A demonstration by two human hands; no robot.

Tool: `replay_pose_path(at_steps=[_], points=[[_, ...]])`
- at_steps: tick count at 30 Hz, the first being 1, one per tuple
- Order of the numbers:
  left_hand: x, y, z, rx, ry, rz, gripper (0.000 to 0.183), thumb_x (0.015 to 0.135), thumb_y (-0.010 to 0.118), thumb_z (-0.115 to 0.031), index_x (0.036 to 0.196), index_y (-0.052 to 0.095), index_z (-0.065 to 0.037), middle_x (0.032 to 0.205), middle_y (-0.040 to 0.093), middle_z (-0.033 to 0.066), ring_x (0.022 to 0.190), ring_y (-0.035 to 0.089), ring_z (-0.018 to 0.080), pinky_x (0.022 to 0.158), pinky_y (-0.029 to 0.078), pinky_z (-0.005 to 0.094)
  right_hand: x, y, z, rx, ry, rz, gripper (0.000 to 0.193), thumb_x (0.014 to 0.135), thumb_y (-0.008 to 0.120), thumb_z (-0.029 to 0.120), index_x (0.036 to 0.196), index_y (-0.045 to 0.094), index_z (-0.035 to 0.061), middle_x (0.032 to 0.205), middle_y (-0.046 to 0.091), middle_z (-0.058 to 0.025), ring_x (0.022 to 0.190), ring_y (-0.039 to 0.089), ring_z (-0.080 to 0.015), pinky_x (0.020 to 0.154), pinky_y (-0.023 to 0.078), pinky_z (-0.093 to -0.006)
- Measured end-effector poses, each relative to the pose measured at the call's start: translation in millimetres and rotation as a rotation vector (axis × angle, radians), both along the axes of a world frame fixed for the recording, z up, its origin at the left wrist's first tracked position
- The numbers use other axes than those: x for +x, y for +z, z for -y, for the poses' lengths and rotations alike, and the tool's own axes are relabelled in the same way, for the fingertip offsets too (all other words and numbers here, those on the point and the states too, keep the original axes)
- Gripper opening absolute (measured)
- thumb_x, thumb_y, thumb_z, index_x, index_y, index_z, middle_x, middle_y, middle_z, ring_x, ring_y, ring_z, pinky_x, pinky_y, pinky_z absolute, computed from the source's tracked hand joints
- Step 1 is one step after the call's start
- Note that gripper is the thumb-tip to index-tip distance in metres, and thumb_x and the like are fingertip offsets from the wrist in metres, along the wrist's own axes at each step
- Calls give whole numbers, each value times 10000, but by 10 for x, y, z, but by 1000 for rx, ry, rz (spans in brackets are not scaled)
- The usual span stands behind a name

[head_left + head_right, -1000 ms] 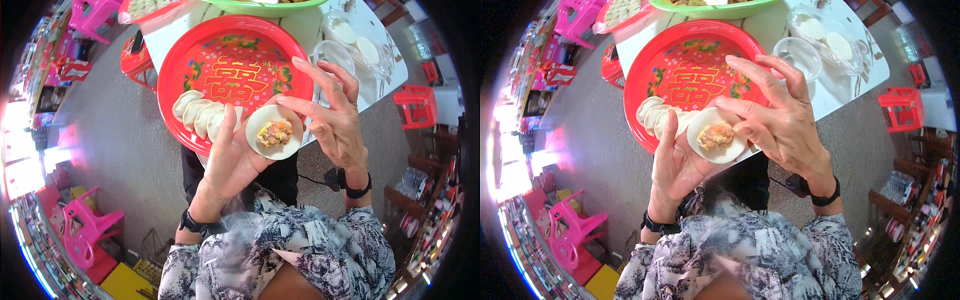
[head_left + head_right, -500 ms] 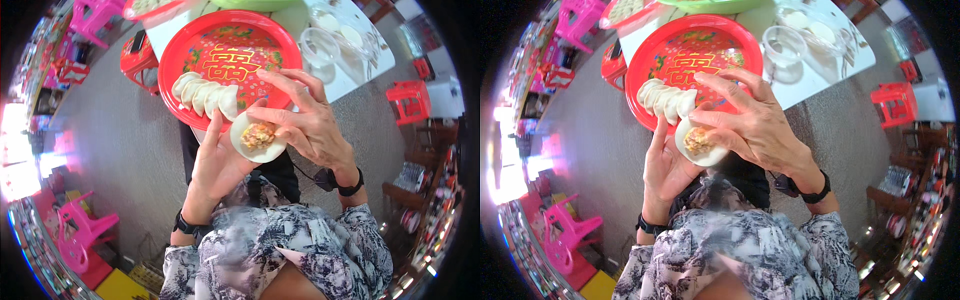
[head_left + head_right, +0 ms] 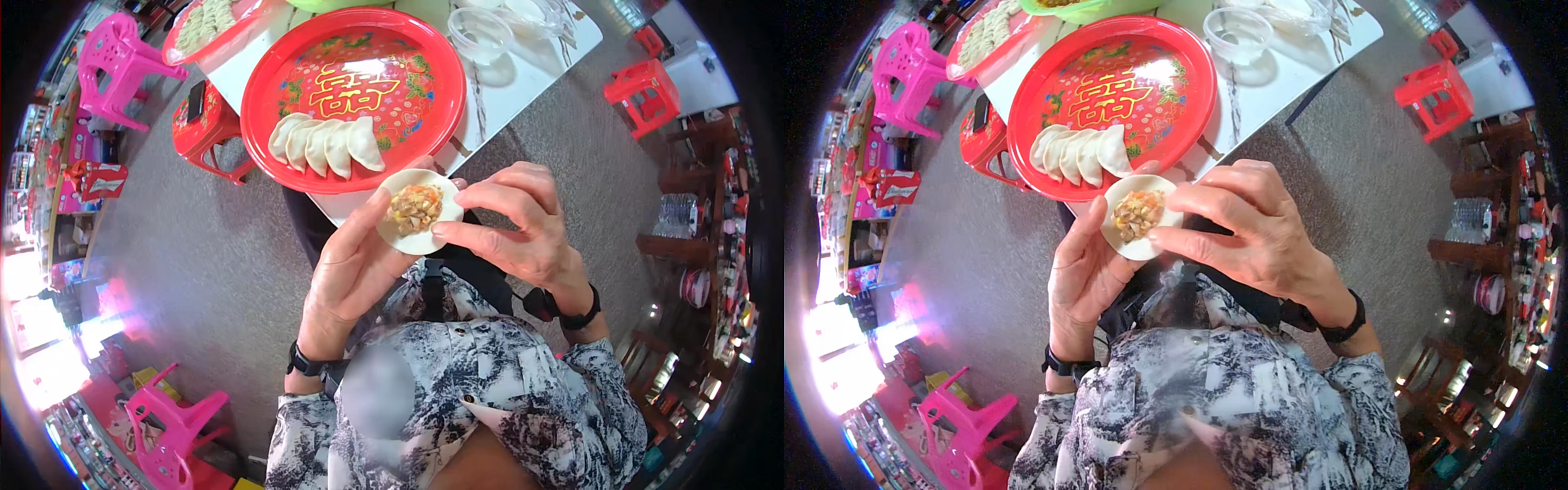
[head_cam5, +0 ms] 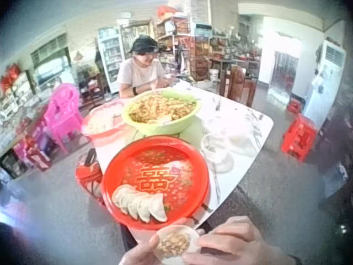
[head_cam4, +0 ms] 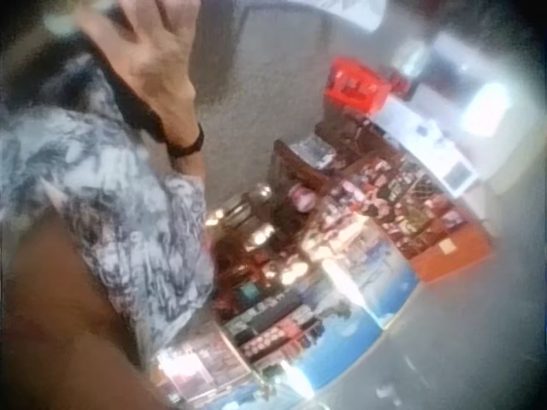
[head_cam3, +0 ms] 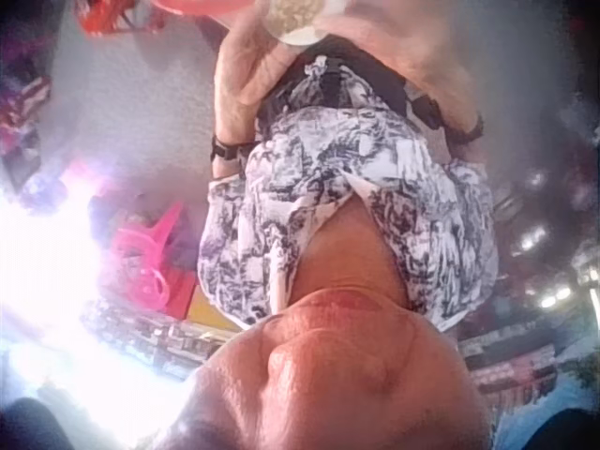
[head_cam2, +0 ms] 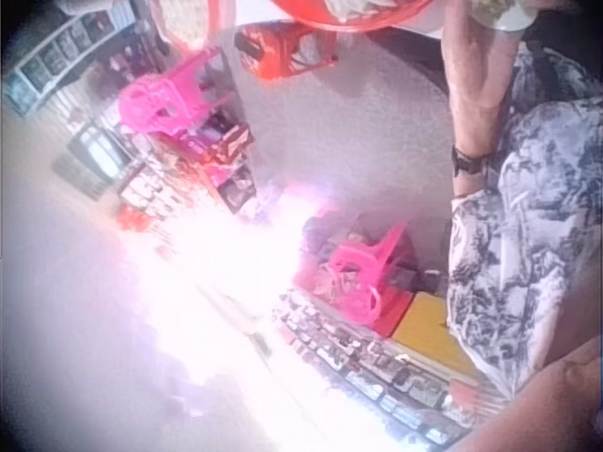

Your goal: The person is folding dumplings and placing them on a red tray.

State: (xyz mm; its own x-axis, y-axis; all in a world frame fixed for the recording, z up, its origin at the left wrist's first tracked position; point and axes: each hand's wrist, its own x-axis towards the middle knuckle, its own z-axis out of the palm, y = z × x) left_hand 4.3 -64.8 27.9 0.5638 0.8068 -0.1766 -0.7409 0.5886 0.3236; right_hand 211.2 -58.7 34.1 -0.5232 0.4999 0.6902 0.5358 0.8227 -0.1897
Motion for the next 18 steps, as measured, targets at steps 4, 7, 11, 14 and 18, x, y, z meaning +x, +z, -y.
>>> replay_pose_path(at_steps=[4, 7, 11, 14, 18], points=[[-153, 25, 45, 37, 54, -108, 540, 972, 478, -250, 1412, 311, 14, 1348, 461, 158, 1234, 474, 240, 1049, 370, 393, -140, -53, -99, -36, 108, -12, 296, 615, 740, 142, 908, 729, 188, 1022, 595, 28, 956, 523, -178, 816, 462, -331], [-235, 3, 49, 29, 74, -138, 540, 962, 507, -205, 1416, 308, 11, 1317, 491, 151, 1201, 501, 212, 1024, 397, 366, -249, -55, -189, -34, 169, -8, 278, 629, 736, 151, 905, 729, 184, 996, 594, 34, 932, 531, -176, 794, 463, -326], [-330, 5, 36, 44, 160, -213, 592, 955, 507, -151, 1438, 230, 53, 1368, 449, 191, 1240, 496, 253, 1039, 419, 374, -378, -110, -287, -66, 226, -1, 251, 636, 723, 148, 886, 723, 168, 995, 594, 27, 921, 537, -182, 772, 464, -324], [-345, 8, 17, 30, 190, -282, 543, 953, 530, -151, 1415, 311, 34, 1330, 486, 144, 1211, 504, 210, 1028, 410, 347, -461, -148, -342, -86, 264, -23, 245, 628, 710, 141, 873, 717, 145, 990, 592, 21, 918, 538, -183, 763, 464, -320], [-372, -34, -7, 12, 227, -311, 487, 954, 545, -137, 1389, 387, 15, 1291, 519, 94, 1181, 511, 165, 1015, 402, 316, -570, -207, -400, -92, 291, -36, 250, 632, 690, 137, 881, 700, 122, 982, 592, 16, 901, 544, -177, 756, 464, -310]])
